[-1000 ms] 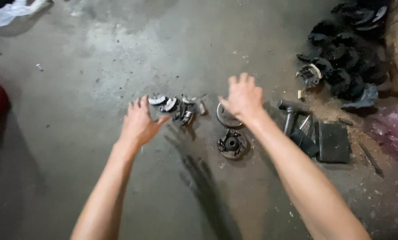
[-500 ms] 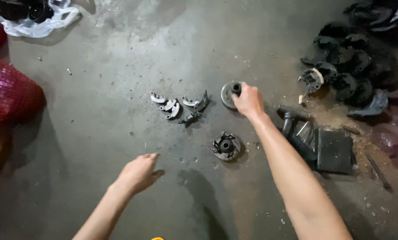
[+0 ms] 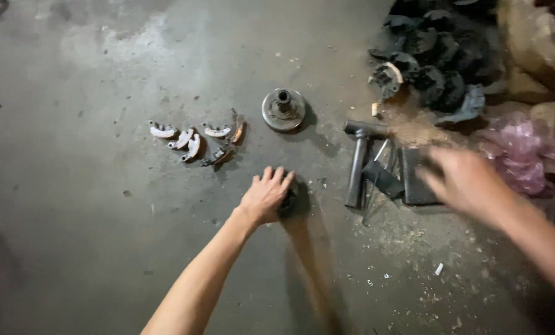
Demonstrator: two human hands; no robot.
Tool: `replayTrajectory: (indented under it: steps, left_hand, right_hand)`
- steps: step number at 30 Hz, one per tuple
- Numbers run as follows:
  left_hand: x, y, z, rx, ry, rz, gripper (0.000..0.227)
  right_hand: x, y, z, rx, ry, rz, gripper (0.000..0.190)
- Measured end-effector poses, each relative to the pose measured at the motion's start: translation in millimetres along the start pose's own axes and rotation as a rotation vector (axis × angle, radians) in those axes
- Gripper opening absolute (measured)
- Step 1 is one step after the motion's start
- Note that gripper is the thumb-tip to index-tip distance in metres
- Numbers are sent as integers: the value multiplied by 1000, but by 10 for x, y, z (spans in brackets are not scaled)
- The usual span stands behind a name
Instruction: The person assembles mechanical components on a concrete floor, using a hammer to fit a circular metal part onto a cylindrical hub. They then attach curved brake shoe-like pieces to the assembly, adjusting and securing them by hand.
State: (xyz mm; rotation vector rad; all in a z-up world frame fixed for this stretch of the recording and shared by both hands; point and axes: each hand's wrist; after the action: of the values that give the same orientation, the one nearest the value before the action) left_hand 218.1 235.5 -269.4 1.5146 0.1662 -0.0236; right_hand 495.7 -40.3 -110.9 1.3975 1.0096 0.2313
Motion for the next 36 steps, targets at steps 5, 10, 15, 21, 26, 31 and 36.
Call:
replayTrajectory:
  steps: [5,10,15,21,26,31,36]
  left_hand:
    - [-623,568,-655,-137,128,-98,119]
    - [-1355,870,-1300,-122,386,-177,131]
    - [-1626,773,-1237,-137,485,-250,125]
    - [-982,420,-478,-128,228,-267,117]
    - [-812,845,-231,-355,370,-147,112]
    - [-1305,1019,-609,-468,543,59,86]
    - [-1819,885,-736,-473,591,-48,75]
  right_hand:
    - [-883,-1698,1152,196,-30,13,44]
    - [-1288,-3239,1598,445,-219,149,29]
    - [-1184,-2475,368,651,-226,244,30]
    - [164,-1944,-184,328,165,866,40]
    - [700,-1902,-180,186,38,772,30]
    - [841,-1935,-313,-45,-168,451,48]
    - [903,-1648,-418,10,-359,391,57]
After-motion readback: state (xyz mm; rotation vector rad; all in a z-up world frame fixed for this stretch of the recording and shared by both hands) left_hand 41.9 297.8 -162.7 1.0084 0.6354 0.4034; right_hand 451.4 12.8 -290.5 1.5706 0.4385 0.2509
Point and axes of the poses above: each hand's wrist, its own x-axis towards the middle knuckle, its own y-axis out of the back of the hand, z = x × y, and after that the axes turned 1 degree about -z, right-handed
